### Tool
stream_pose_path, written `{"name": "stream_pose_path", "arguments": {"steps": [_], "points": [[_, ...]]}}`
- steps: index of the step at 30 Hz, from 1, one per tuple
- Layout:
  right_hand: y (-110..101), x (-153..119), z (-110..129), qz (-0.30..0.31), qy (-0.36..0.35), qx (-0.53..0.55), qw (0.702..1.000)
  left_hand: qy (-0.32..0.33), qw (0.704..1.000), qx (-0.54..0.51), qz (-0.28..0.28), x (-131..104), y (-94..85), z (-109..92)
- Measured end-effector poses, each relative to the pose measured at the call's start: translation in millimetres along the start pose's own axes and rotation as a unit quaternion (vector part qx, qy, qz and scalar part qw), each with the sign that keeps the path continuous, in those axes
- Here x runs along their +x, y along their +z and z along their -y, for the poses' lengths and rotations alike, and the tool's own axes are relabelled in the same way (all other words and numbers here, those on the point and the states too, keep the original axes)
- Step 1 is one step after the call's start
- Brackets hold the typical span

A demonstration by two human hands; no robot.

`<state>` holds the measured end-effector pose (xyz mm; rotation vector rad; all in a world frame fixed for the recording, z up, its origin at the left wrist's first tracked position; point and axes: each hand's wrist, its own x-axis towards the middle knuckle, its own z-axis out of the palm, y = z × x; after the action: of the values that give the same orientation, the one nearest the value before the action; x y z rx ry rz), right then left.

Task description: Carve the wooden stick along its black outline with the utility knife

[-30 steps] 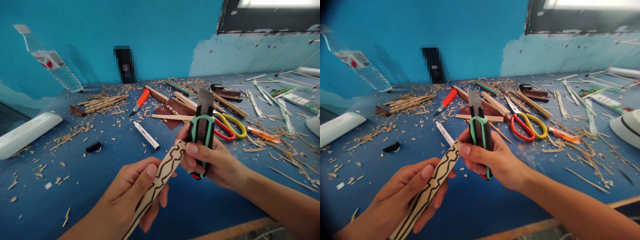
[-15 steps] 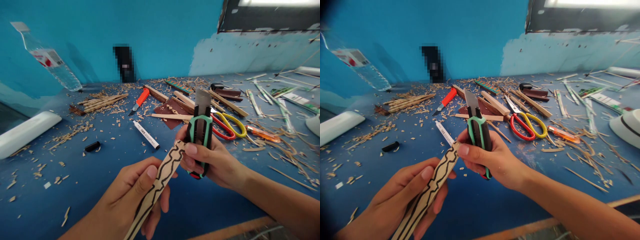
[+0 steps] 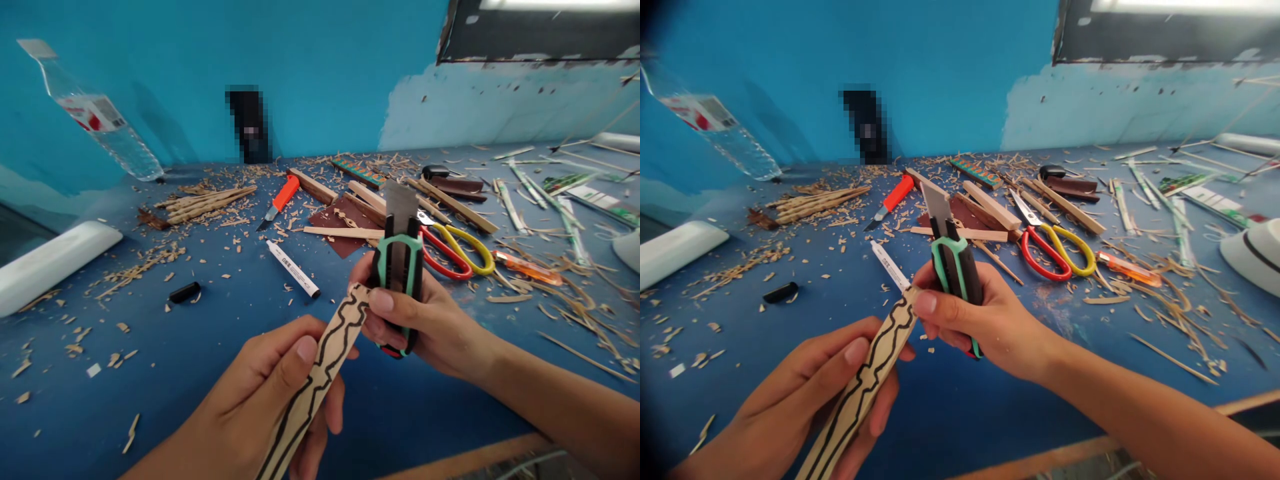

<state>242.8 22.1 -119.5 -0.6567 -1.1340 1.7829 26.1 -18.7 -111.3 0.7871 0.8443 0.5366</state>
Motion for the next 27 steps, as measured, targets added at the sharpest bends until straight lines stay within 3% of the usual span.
{"name": "stream_pose_path", "arguments": {"steps": [12, 18, 27], "points": [[-1.6, -3.5, -2.8, -0.008, 0.013, -0.028, 0.999, 0.056, 0.998, 0.013, 0.003, 3.0, 4.5, -5.6], [3.3, -3.0, -2.2, -0.050, -0.010, -0.021, 0.998, 0.066, 0.998, 0.018, -0.013, 3.6, 3.2, -6.0], [1.2, -1.8, -3.4, -0.047, -0.017, -0.050, 0.998, 0.071, 0.997, 0.025, -0.021, 4.9, 1.0, -3.4]]}}
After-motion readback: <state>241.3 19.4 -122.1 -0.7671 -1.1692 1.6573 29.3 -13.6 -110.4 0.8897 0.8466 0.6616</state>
